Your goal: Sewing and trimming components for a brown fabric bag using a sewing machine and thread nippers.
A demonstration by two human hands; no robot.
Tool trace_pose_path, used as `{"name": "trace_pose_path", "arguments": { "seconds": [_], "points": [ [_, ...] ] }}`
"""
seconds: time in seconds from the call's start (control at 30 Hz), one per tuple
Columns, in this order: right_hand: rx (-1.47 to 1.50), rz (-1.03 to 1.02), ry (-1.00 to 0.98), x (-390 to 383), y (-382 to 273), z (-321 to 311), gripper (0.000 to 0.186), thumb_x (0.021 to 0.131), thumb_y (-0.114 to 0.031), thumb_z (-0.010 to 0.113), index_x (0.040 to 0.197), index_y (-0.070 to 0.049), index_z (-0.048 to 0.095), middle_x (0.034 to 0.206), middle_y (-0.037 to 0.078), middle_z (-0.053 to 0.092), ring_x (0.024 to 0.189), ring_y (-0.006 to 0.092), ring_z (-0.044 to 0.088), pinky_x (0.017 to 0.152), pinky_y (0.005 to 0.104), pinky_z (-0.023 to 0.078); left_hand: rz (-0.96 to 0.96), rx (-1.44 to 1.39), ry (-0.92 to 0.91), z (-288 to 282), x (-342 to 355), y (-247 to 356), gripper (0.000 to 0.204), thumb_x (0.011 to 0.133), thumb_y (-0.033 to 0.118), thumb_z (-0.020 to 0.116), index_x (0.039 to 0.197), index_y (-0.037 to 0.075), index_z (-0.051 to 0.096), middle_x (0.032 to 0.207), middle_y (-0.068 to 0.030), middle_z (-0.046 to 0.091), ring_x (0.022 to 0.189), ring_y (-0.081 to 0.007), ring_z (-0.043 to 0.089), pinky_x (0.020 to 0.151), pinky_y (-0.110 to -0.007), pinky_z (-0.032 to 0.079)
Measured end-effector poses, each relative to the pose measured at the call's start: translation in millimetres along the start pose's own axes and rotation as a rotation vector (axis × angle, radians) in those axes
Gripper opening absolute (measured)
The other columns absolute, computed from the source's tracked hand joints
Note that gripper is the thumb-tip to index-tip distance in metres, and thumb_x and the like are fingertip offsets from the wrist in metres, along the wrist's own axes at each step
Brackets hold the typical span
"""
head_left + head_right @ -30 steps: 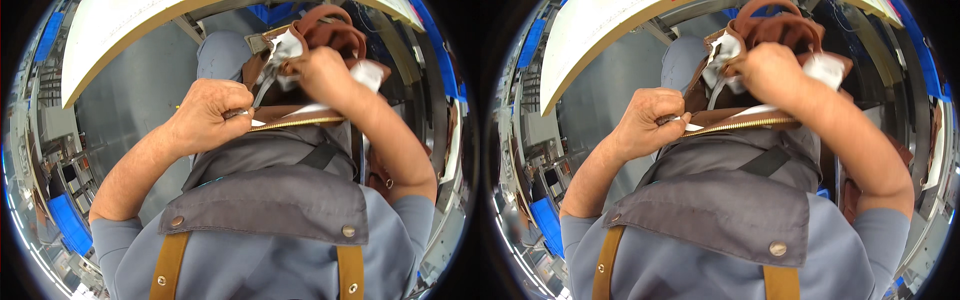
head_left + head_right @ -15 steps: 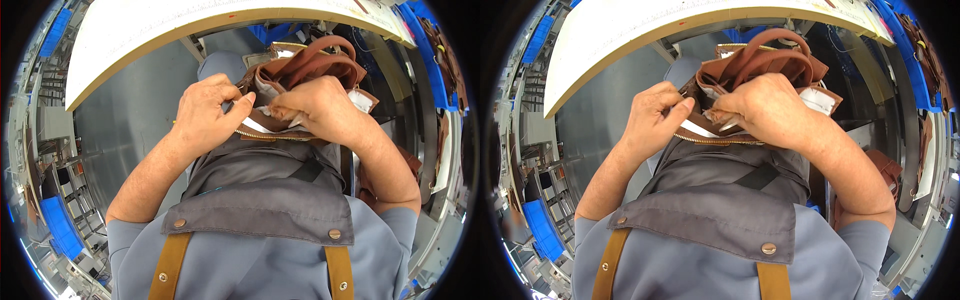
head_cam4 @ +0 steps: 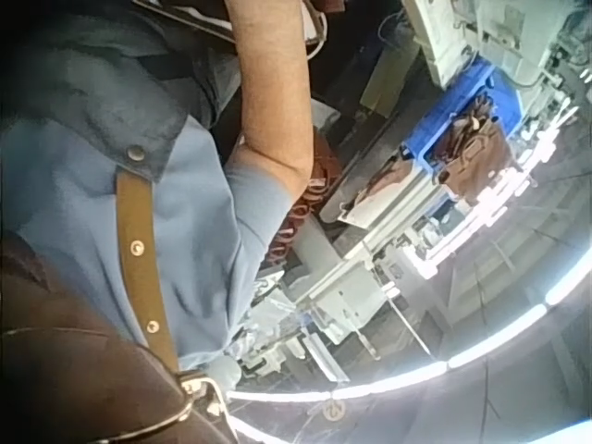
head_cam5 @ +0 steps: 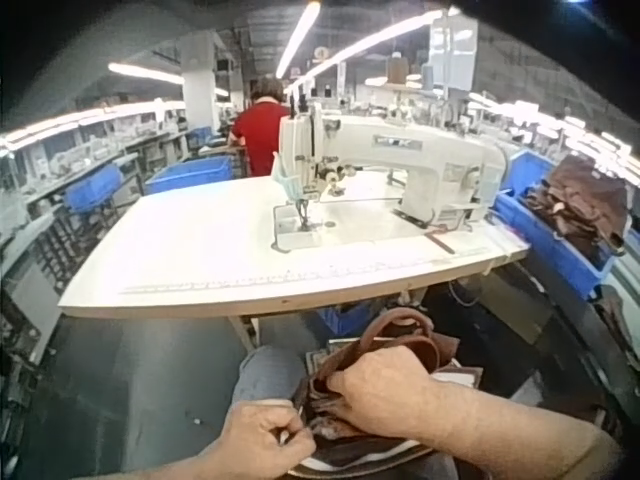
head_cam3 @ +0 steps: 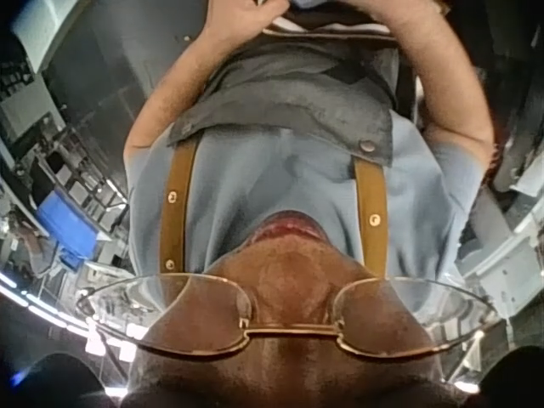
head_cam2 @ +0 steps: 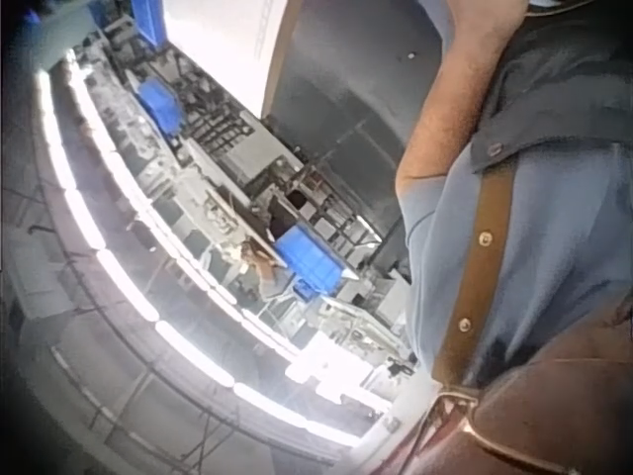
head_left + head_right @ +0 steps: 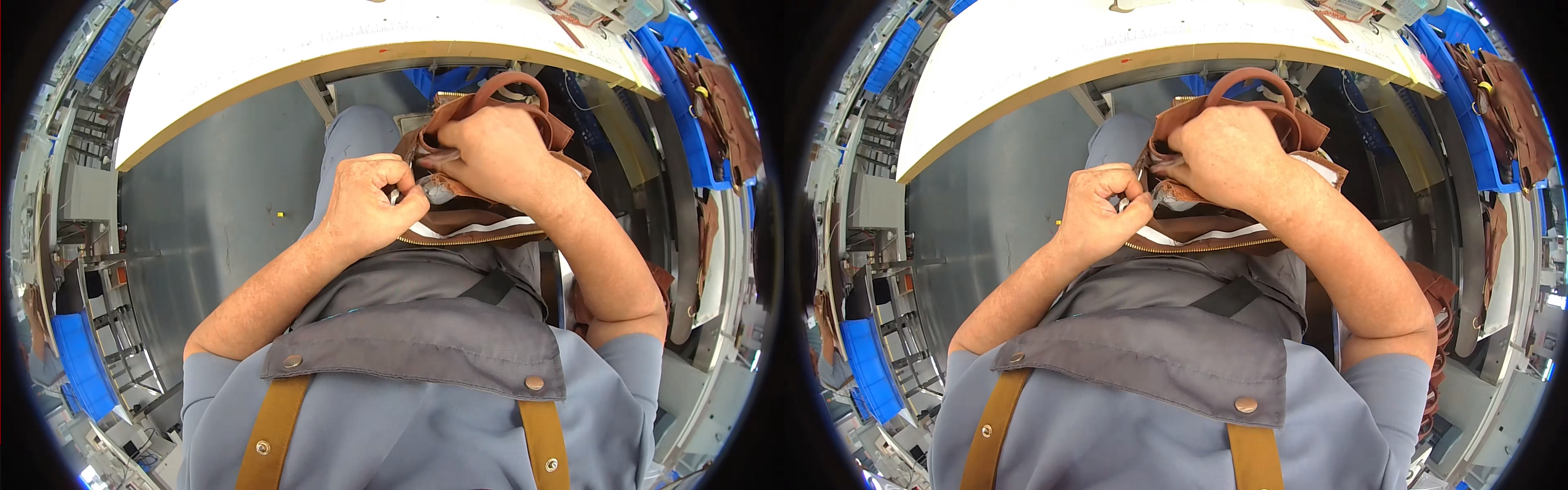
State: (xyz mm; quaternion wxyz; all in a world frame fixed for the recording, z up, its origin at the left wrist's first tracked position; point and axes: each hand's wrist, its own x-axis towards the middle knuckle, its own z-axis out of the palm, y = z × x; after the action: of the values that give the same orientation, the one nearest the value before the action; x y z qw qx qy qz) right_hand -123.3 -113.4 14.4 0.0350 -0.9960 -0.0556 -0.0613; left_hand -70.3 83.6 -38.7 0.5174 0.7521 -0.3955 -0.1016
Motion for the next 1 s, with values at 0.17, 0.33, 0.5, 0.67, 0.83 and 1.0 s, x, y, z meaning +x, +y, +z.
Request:
{"name": "trace_pose_path", "arguments": {
  "seconds": [0.17, 0.33, 0.5, 0.67, 0.83, 1.0],
  "points": [
    [0.388, -0.013, -0.009, -8.8, 2.1, -3.2, 0.024, 0.085, -0.027, 0.071, 0.076, -0.005, 0.07, 0.066, 0.015, 0.065, 0.066, 0.0325, 0.068, 0.06, 0.0417, 0.052, -0.119, 0.126, 0.203, 4.2, 1.7, 1.6, 0.015, 0.077, 0.004, 0.067, 0.086, 0.003, 0.055, 0.064, -0.012, 0.059, 0.054, -0.0215, 0.055, 0.054, -0.036, 0.044],
    [0.621, -0.01, 0.151, -29.8, -2.6, -33.0, 0.024, 0.09, -0.016, 0.07, 0.074, 0.001, 0.062, 0.058, 0.009, 0.055, 0.052, 0.0189, 0.051, 0.054, 0.033, 0.043, -0.14, 0.203, 0.155, -10.6, 11.3, 5.3, 0.012, 0.082, 0.003, 0.059, 0.092, 0.004, 0.054, 0.064, -0.0077, 0.052, 0.055, -0.0172, 0.047, 0.055, -0.033, 0.04],
    [1.118, 0.269, 0.556, -71.2, 14.3, -42.1, 0.025, 0.091, -0.009, 0.069, 0.071, 0.0, 0.059, 0.068, -0.005, 0.053, 0.063, 0.0032, 0.043, 0.057, 0.0234, 0.036, 0.132, 0.519, 0.196, -18.1, 9.7, 8.6, 0.017, 0.085, 0.0, 0.057, 0.101, 0.007, 0.054, 0.076, -0.0149, 0.065, 0.069, -0.0362, 0.065, 0.063, -0.047, 0.049],
    [1.52, 0.435, 1.017, -106.9, 27.7, -45.2, 0.016, 0.087, -0.005, 0.068, 0.098, 0.006, 0.066, 0.096, 0.01, 0.065, 0.086, 0.0138, 0.06, 0.082, 0.0272, 0.048, 0.545, 0.786, 0.261, -44.4, 2.5, -25.2, 0.012, 0.083, 0.001, 0.065, 0.091, 0.008, 0.059, 0.079, -0.0091, 0.063, 0.063, -0.0306, 0.06, 0.06, -0.041, 0.049],
    [1.289, 0.423, 1.138, -133.5, 25.6, -26.5, 0.015, 0.079, -0.007, 0.069, 0.088, 0.003, 0.063, 0.093, 0.009, 0.062, 0.082, 0.0135, 0.056, 0.082, 0.0297, 0.048, 0.786, 0.859, 0.219, -86.7, 11.8, -41.4, 0.015, 0.076, 0.003, 0.065, 0.09, 0.008, 0.062, 0.074, -0.0035, 0.057, 0.06, -0.024, 0.056, 0.06, -0.035, 0.047],
    [0.978, -0.069, 0.548, -98.3, 16.7, -38.5, 0.023, 0.074, -0.007, 0.07, 0.06, -0.001, 0.053, 0.053, 0.005, 0.044, 0.046, 0.0174, 0.043, 0.047, 0.033, 0.031, 0.639, 0.583, 0.022, -70.6, 10.3, -0.1, 0.018, 0.078, 0.004, 0.065, 0.096, 0.003, 0.063, 0.097, -0.0122, 0.063, 0.091, -0.0287, 0.063, 0.081, -0.035, 0.05]
  ]
}}
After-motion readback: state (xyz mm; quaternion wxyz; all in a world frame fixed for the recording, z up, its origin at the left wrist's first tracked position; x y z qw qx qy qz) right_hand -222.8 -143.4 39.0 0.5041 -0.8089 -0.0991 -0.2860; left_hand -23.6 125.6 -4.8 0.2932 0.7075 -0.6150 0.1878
